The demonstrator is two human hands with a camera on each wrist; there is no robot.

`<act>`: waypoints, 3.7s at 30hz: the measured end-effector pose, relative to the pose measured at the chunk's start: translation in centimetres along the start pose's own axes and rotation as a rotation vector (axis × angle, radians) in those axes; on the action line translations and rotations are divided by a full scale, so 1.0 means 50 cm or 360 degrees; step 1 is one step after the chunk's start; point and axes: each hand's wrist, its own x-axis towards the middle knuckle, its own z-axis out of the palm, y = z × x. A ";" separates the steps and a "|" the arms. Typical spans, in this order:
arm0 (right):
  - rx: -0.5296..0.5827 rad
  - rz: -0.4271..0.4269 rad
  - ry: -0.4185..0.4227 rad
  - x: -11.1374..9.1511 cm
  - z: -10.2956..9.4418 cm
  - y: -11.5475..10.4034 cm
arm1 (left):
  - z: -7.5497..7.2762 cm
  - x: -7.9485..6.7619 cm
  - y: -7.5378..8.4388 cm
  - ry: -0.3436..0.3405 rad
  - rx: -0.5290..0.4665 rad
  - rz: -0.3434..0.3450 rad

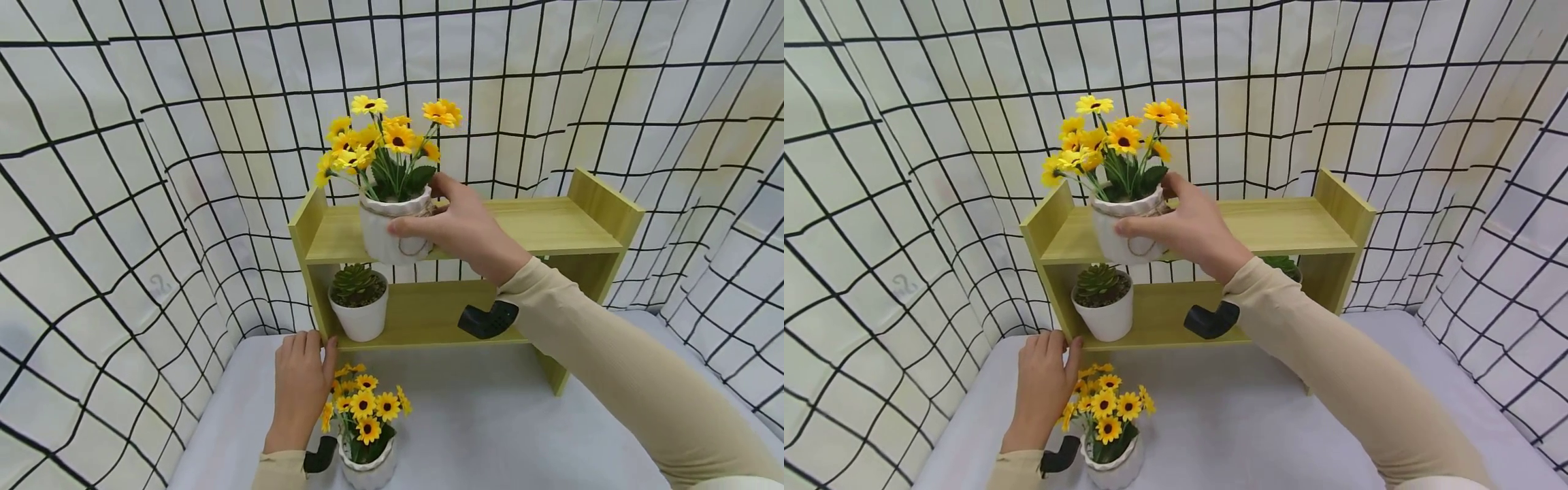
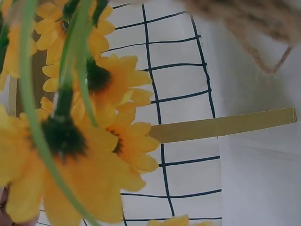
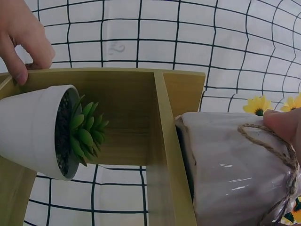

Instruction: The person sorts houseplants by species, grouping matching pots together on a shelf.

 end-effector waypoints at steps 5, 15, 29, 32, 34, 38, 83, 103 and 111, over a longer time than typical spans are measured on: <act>-0.0036 -0.0032 -0.0026 0.025 0.016 0.000 | -0.001 -0.005 -0.002 -0.0018 -0.0008 -0.0015; -0.0055 -0.0039 -0.0035 0.063 0.048 -0.004 | -0.001 -0.003 0.000 -0.0031 0.0003 -0.0009; -0.0028 -0.0076 -0.0135 0.110 0.079 -0.011 | 0.000 -0.002 -0.002 -0.0033 0.0006 -0.0009; -0.0039 -0.0077 -0.0166 0.116 0.074 -0.013 | 0.001 -0.002 -0.002 -0.0022 -0.0002 0.0001; -0.0072 -0.0069 -0.0177 0.119 0.070 -0.014 | 0.002 -0.001 -0.001 -0.0012 -0.0011 0.0005; -0.0100 -0.0036 -0.0214 0.121 0.067 -0.014 | 0.001 0.000 -0.001 -0.0008 -0.0016 -0.0002; 0.0245 -0.0130 -0.0406 -0.134 0.005 0.067 | 0.003 -0.001 0.003 -0.0017 -0.0052 -0.0024; 0.0379 -0.0026 -0.0382 -0.264 0.139 0.316 | 0.001 -0.001 0.003 -0.0030 -0.0034 -0.0017; 0.0386 0.0110 -0.0237 -0.294 0.196 0.408 | 0.005 -0.002 -0.001 0.0000 -0.0033 0.0007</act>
